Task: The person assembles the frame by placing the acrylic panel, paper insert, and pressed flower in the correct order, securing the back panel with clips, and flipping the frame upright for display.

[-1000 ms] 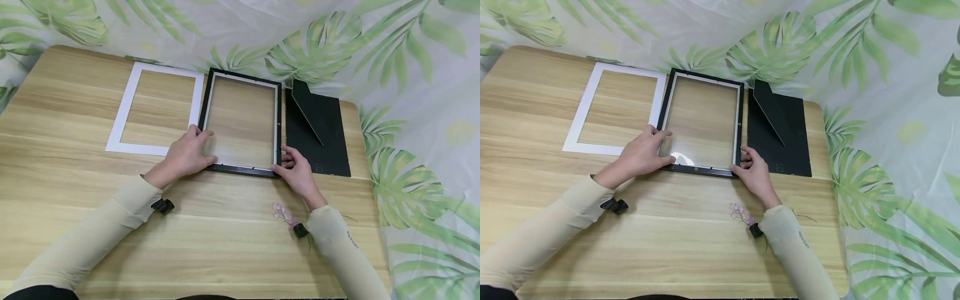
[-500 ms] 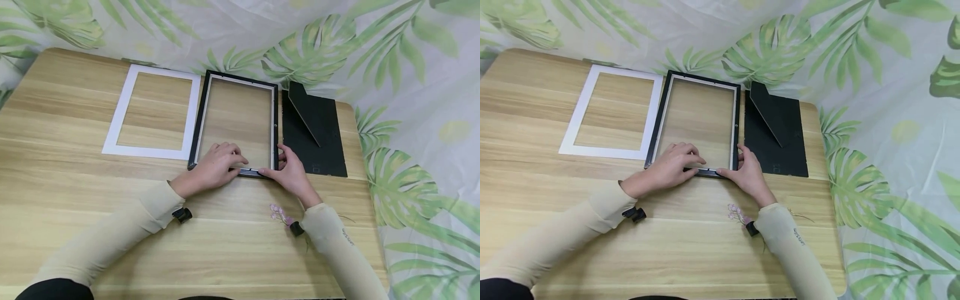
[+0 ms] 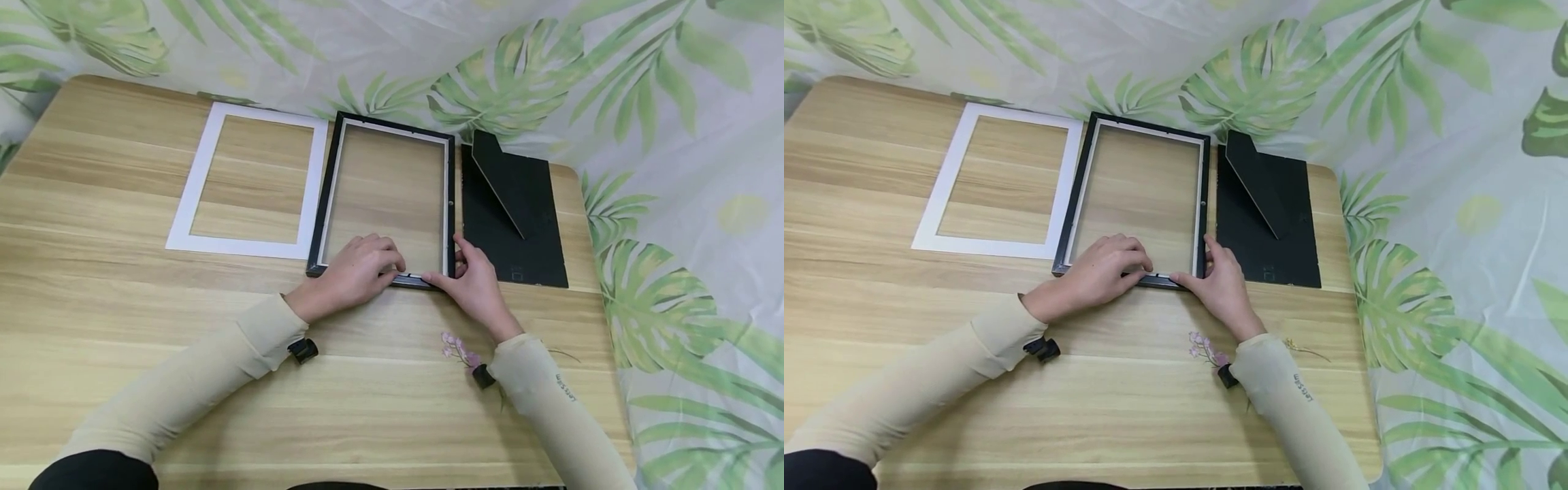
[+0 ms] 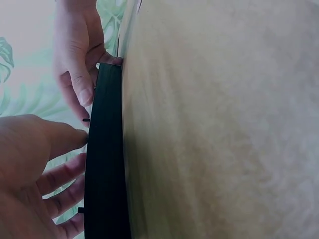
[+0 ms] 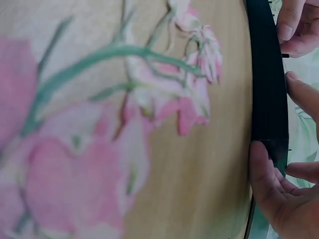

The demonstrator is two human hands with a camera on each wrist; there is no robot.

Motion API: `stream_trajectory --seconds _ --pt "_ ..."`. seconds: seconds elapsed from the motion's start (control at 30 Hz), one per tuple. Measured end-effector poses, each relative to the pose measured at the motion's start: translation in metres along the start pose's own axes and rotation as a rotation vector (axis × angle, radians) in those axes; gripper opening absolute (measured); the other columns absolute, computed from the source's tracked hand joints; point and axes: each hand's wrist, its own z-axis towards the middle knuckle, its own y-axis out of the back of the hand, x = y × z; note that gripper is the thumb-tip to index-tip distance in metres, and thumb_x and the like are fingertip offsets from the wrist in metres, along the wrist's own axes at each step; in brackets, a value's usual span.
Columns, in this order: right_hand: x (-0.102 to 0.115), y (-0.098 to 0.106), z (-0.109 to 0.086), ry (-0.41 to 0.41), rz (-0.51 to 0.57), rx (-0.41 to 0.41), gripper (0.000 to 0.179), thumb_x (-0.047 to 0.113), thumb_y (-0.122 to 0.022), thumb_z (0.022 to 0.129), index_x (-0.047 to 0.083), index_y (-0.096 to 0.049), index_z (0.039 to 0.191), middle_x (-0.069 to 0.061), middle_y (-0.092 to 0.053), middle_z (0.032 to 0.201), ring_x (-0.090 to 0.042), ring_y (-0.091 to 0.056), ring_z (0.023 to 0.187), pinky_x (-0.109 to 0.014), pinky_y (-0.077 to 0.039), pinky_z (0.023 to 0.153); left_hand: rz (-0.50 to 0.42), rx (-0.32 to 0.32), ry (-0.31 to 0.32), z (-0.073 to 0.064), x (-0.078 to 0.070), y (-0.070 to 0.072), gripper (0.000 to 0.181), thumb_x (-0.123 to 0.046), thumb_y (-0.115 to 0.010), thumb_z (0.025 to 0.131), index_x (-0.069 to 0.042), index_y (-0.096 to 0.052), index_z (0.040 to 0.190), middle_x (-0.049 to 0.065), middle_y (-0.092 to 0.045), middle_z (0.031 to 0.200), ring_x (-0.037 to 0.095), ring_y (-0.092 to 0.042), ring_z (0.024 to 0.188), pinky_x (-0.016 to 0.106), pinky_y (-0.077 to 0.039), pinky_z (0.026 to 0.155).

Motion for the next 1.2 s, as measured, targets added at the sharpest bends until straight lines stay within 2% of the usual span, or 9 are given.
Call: stream_trajectory --seconds 0.2,0.3,0.43,0.57,0.7,0.8,0.97,1.1,1.2 --pt "-0.002 0.003 0.002 -0.006 0.031 0.043 0.092 0.035 -0.085 0.083 0.010 -0.034 0.156 -0.012 -0.053 0.119 -0.025 -0.056 0.091 -0.035 -0.051 0.077 0.012 0.030 0.004 -0.001 0.001 0.002 0.013 -0.018 -0.072 0.094 -0.013 -0.077 0.104 0.000 -0.066 0.104 0.020 -0.057 0.100 0.043 -0.046 0.092" --pt "-0.003 0.005 0.003 -0.013 0.069 0.061 0.085 0.025 -0.082 0.086 0.012 -0.035 0.156 -0.013 -0.053 0.121 -0.025 -0.058 0.091 -0.036 -0.051 0.078 -0.010 0.014 0.013 -0.005 0.004 0.008 0.015 -0.019 -0.071 0.094 -0.012 -0.077 0.105 0.001 -0.066 0.103 0.021 -0.058 0.100 0.044 -0.046 0.094" --pt "-0.003 0.006 0.005 -0.007 0.091 0.058 0.076 0.016 -0.078 0.089 0.011 -0.038 0.154 -0.015 -0.056 0.120 -0.026 -0.060 0.091 -0.037 -0.052 0.077 -0.060 -0.072 0.033 -0.017 0.014 0.021 0.015 -0.017 -0.071 0.093 -0.010 -0.077 0.105 0.004 -0.067 0.105 0.023 -0.060 0.102 0.044 -0.047 0.095" --pt "-0.003 0.005 0.006 -0.009 0.087 0.055 0.072 0.014 -0.075 0.091 0.012 -0.039 0.153 -0.015 -0.057 0.119 -0.027 -0.060 0.093 -0.038 -0.053 0.079 -0.137 -0.182 0.098 -0.033 0.033 0.039 0.015 -0.012 -0.071 0.093 -0.007 -0.075 0.106 0.008 -0.068 0.108 0.028 -0.061 0.104 0.045 -0.049 0.093" --pt "-0.005 0.006 0.003 -0.027 0.110 0.062 0.072 0.014 -0.076 0.091 0.012 -0.039 0.153 -0.015 -0.057 0.120 -0.028 -0.061 0.094 -0.037 -0.056 0.073 -0.196 -0.267 0.230 -0.050 0.063 0.059 0.018 -0.008 -0.069 0.093 -0.004 -0.073 0.110 0.012 -0.067 0.112 0.030 -0.060 0.102 0.049 -0.050 0.089" --pt "-0.004 0.006 0.003 -0.036 0.140 0.066 0.073 0.011 -0.076 0.091 0.012 -0.039 0.153 -0.016 -0.056 0.121 -0.028 -0.062 0.092 -0.035 -0.059 0.065 -0.187 -0.326 0.336 -0.066 0.087 0.077 0.022 -0.008 -0.067 0.095 -0.002 -0.070 0.116 0.016 -0.066 0.114 0.033 -0.060 0.101 0.051 -0.050 0.086" --pt "-0.003 0.007 0.000 -0.050 0.164 0.066 0.072 0.009 -0.077 0.090 0.012 -0.040 0.152 -0.017 -0.056 0.121 -0.029 -0.063 0.091 -0.032 -0.059 0.058 -0.153 -0.414 0.501 -0.090 0.121 0.110 0.026 -0.010 -0.064 0.097 0.001 -0.068 0.120 0.021 -0.064 0.113 0.033 -0.060 0.097 0.043 -0.047 0.078" --pt "-0.001 0.007 -0.001 -0.054 0.165 0.067 0.072 0.008 -0.077 0.090 0.012 -0.040 0.152 -0.017 -0.055 0.121 -0.029 -0.063 0.092 -0.033 -0.059 0.058 -0.117 -0.422 0.672 -0.106 0.148 0.131 0.035 -0.016 -0.063 0.097 0.001 -0.064 0.128 0.023 -0.061 0.120 0.035 -0.059 0.100 0.041 -0.042 0.077" --pt "0.001 0.006 -0.001 -0.062 0.171 0.079 0.073 0.008 -0.077 0.090 0.012 -0.039 0.153 -0.017 -0.054 0.122 -0.029 -0.063 0.093 -0.034 -0.060 0.059 -0.088 -0.391 0.798 -0.121 0.168 0.143 0.048 -0.025 -0.064 0.097 0.001 -0.057 0.136 0.027 -0.058 0.125 0.042 -0.056 0.109 0.048 -0.042 0.081"
